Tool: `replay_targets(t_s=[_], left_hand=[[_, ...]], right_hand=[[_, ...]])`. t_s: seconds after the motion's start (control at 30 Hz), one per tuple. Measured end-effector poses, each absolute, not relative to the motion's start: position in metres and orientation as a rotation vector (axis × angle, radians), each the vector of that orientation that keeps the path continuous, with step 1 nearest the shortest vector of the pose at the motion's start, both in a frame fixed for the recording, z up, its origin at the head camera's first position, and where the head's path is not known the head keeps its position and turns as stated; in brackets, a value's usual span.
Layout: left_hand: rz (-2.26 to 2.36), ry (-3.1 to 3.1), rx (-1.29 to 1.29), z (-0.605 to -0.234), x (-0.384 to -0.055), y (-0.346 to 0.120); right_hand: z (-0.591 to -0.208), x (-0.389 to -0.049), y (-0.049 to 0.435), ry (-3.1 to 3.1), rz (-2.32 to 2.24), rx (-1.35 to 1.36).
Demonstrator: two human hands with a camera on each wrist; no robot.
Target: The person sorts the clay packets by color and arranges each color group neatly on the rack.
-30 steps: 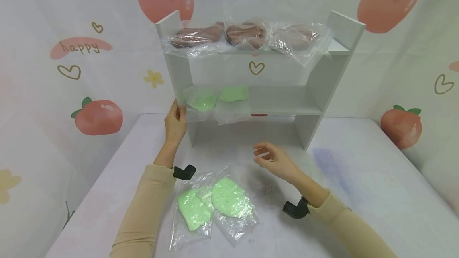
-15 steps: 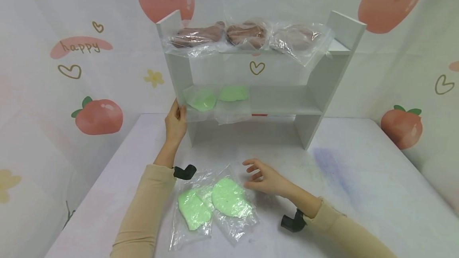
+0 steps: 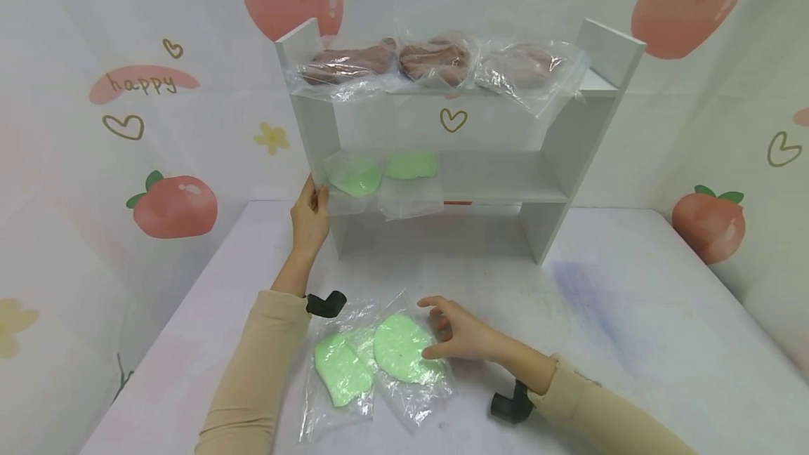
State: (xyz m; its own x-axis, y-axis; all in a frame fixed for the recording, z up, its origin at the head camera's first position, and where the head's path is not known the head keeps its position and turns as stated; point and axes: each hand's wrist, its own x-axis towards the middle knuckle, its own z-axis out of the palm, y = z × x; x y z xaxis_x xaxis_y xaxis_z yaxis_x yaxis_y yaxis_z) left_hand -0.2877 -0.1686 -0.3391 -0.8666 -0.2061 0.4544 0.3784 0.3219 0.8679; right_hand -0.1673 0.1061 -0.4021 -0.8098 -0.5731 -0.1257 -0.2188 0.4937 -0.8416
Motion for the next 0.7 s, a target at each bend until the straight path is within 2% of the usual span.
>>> replay_targets(t_s=[0.33,0.47,0.7], left_hand=[[-1.593,-2.123,-0.146,-0.326,-0.275,-0.164],[-1.593,-2.116,-0.149,-0.337,-0.286,-0.168],[-1.567,-2.127,-0.153,-0.338,-0.286,-0.168]], right_hand=[[-0.405,-0.163,0.097,2.364,-1.174,-0.665],[-0.408,-0.162,0.094,2.403,-1.116,-0.696],[-0.408,-0.161,0.090,2.455,-1.017,-0.753]])
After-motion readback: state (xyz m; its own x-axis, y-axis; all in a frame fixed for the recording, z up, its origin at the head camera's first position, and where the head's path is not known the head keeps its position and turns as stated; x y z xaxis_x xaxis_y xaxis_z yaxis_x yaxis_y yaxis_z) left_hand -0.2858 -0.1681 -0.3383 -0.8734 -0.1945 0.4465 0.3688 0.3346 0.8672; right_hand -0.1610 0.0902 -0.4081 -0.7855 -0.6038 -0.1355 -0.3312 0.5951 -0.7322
